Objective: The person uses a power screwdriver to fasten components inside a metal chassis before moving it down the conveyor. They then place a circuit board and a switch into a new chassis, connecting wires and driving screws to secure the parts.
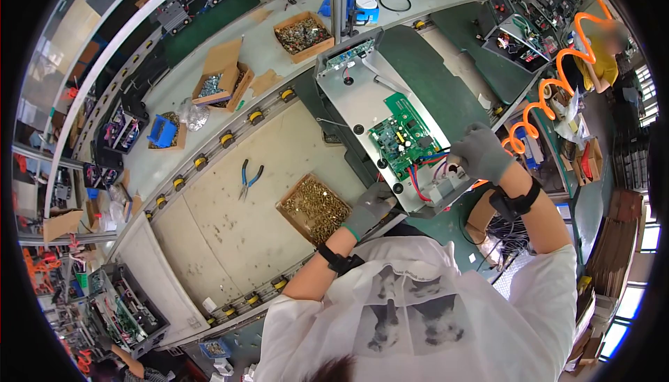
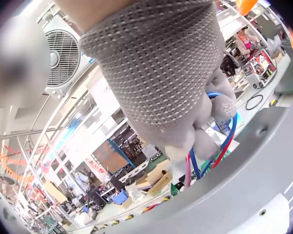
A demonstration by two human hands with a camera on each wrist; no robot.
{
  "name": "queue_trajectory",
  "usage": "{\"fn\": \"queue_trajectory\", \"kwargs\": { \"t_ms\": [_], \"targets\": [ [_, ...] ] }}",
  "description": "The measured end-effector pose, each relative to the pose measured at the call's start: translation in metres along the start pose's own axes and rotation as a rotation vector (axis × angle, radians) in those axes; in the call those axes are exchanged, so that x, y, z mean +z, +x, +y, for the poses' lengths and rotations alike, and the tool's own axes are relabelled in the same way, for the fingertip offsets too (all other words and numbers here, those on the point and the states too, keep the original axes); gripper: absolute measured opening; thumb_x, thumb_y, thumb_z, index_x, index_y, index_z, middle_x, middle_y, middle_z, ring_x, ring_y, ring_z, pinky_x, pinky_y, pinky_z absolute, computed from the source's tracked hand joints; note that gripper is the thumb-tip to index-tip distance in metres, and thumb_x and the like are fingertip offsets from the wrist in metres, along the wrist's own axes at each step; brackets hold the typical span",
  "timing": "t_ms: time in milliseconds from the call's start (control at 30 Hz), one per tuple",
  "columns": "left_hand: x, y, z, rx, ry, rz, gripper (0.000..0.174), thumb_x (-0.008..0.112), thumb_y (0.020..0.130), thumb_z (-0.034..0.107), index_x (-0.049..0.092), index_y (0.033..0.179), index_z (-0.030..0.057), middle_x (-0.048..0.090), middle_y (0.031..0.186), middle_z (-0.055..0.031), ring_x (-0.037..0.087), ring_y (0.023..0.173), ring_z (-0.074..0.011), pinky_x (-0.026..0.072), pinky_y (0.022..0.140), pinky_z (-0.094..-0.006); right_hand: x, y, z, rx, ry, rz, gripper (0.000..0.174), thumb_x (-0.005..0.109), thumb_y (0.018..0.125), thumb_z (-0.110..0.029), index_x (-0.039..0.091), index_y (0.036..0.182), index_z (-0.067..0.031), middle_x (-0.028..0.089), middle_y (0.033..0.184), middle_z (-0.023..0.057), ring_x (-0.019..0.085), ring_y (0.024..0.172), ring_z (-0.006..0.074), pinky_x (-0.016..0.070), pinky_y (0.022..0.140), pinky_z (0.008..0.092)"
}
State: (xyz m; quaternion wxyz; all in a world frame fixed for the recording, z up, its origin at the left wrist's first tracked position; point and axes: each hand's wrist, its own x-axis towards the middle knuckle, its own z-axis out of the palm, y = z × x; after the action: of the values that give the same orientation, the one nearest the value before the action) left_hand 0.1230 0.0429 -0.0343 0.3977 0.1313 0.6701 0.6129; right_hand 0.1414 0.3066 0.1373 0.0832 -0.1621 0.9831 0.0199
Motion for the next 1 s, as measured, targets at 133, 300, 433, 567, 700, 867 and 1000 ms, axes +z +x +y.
{"fn": "queue_trajectory", "kwargs": {
  "t_ms": [133,300,433,567,700,867,1000],
  "targets": [
    [0.003,0.007,0.004,0.004,-0.226,-0.1,0.034,0.066,0.076,-0.002,0.052,0.108,0.0003,0.063,0.092,-0.0056,0.061,0.081,-0.013,0.0504,0.072,-0.0249,0.008,0.008,-0.018,-0.013,0.1,0.019,0.016,0.067,0.067,-0.017,0.065,0.082,-0.016,0.061,0.064,0.0056,0.061,0.066,0.0262,0.0442,0.078,0.0358],
    [0.0,0.019,-0.01,-0.002,-0.209,-0.185,0.042,0.067,0.076,0.002,0.053,0.115,0.0013,0.061,0.097,-0.0055,0.058,0.084,-0.0118,0.049,0.075,-0.0271,0.019,0.016,-0.031,-0.005,-0.045,-0.277,0.015,0.064,0.071,-0.016,0.063,0.086,-0.0158,0.062,0.066,0.006,0.063,0.069,0.0263,0.0443,0.077,0.0361],
    [-0.002,0.015,0.01,0.028,-0.155,-0.185,0.048,0.068,0.076,0.003,0.052,0.12,0.0027,0.061,0.097,-0.0035,0.056,0.083,-0.0103,0.0478,0.075,-0.0262,0.025,0.017,-0.034,-0.012,-0.023,-0.306,0.011,0.063,0.074,-0.017,0.062,0.085,-0.0154,0.063,0.068,0.0051,0.064,0.07,0.0257,0.0445,0.076,0.0355],
    [0.01,0.024,-0.006,0.124,-0.264,-0.102,0.048,0.066,0.079,0.006,0.052,0.125,0.005,0.059,0.091,0.0,0.052,0.077,-0.008,0.0446,0.07,-0.0238,0.013,0.032,-0.051,0.0,-0.086,-0.451,0.025,0.065,0.069,-0.017,0.062,0.094,-0.0132,0.062,0.068,0.0048,0.063,0.069,0.0231,0.0436,0.081,0.0348],
    [0.007,0.017,0.008,0.122,-0.352,-0.101,0.042,0.061,0.083,0.007,0.053,0.125,0.0051,0.058,0.087,0.0004,0.048,0.068,-0.0054,0.0427,0.06,-0.0207,0.024,0.041,-0.061,-0.038,-0.178,-0.476,0.013,0.064,0.072,-0.019,0.063,0.083,-0.0136,0.063,0.069,0.0041,0.063,0.069,0.0225,0.0439,0.08,0.0338],
    [0.007,0.028,-0.009,-0.091,-0.408,-0.111,0.034,0.057,0.085,0.008,0.056,0.118,0.0022,0.057,0.082,-0.0003,0.048,0.063,-0.0066,0.0424,0.054,-0.022,0.021,0.049,-0.071,-0.079,-0.217,-0.592,0.007,0.066,0.071,-0.019,0.067,0.077,-0.0147,0.066,0.071,0.0037,0.065,0.072,0.0221,0.0433,0.083,0.0331],
    [-0.01,0.031,-0.033,-0.143,-0.532,-0.258,0.027,0.052,0.085,0.007,0.059,0.111,0.0,0.055,0.079,-0.0011,0.05,0.066,-0.0096,0.0433,0.059,-0.0247,0.029,0.052,-0.072,-0.017,-0.209,-0.659,0.007,0.065,0.071,-0.017,0.066,0.078,-0.0136,0.066,0.07,0.0048,0.065,0.071,0.023,0.043,0.082,0.0336]
  ]
}}
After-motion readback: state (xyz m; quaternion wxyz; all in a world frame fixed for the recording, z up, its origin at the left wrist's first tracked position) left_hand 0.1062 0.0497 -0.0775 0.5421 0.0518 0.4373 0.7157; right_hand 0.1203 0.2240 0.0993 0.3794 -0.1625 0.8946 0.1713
